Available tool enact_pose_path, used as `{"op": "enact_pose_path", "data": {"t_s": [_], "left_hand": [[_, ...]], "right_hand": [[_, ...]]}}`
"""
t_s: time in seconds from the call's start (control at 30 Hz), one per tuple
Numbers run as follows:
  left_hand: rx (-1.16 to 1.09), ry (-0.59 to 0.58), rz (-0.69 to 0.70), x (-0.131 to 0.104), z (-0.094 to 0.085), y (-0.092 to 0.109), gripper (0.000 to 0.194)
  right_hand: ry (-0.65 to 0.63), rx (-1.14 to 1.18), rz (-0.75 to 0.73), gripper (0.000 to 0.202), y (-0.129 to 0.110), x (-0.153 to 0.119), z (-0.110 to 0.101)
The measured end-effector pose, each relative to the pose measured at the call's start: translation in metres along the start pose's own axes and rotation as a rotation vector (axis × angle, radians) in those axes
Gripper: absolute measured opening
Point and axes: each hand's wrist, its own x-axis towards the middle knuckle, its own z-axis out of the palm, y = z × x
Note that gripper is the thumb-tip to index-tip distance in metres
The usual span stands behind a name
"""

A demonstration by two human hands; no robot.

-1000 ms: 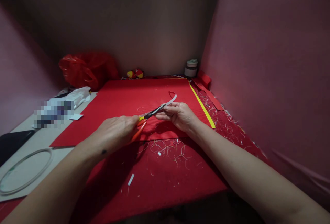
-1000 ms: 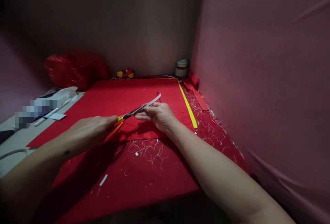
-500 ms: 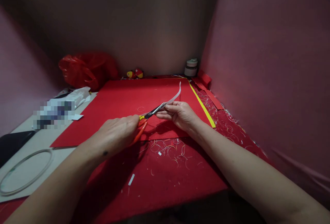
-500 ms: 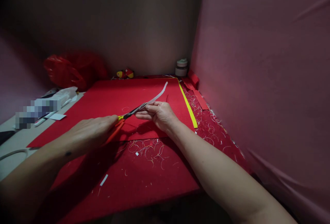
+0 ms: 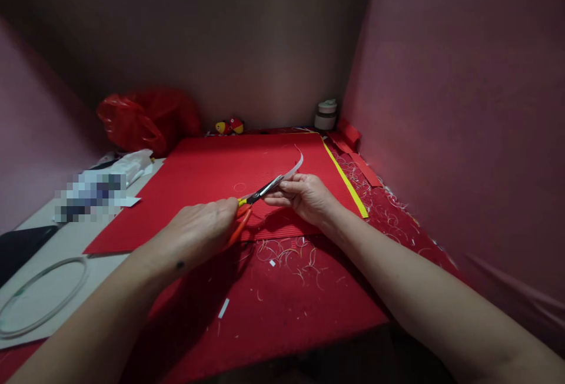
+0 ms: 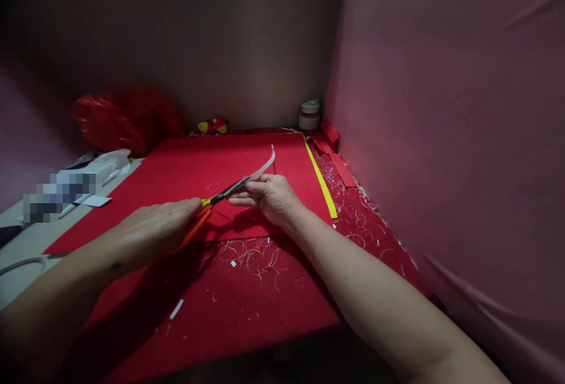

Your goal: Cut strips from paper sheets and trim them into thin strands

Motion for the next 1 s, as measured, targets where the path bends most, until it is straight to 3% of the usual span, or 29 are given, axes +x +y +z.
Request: {"op": "enact_pose_path", "data": {"t_s": [0.37, 0.63, 1.0], "left_hand": [[0.059, -0.050, -0.025, 0.002, -0.003, 0.004, 0.024], [0.031, -0.012, 0.009, 0.001, 0.001, 0.004, 0.026], [0.022, -0.036, -0.018, 0.001, -0.006, 0.012, 0.029]], "right_hand": [[0.012, 0.003, 0.018, 0.002, 0.001, 0.000, -0.001], [0.004, 0.002, 0.027, 0.006, 0.001, -0.002, 0.004], [-0.014, -0.023, 0.016, 0.004, 0.003, -0.001, 0.000]]}}
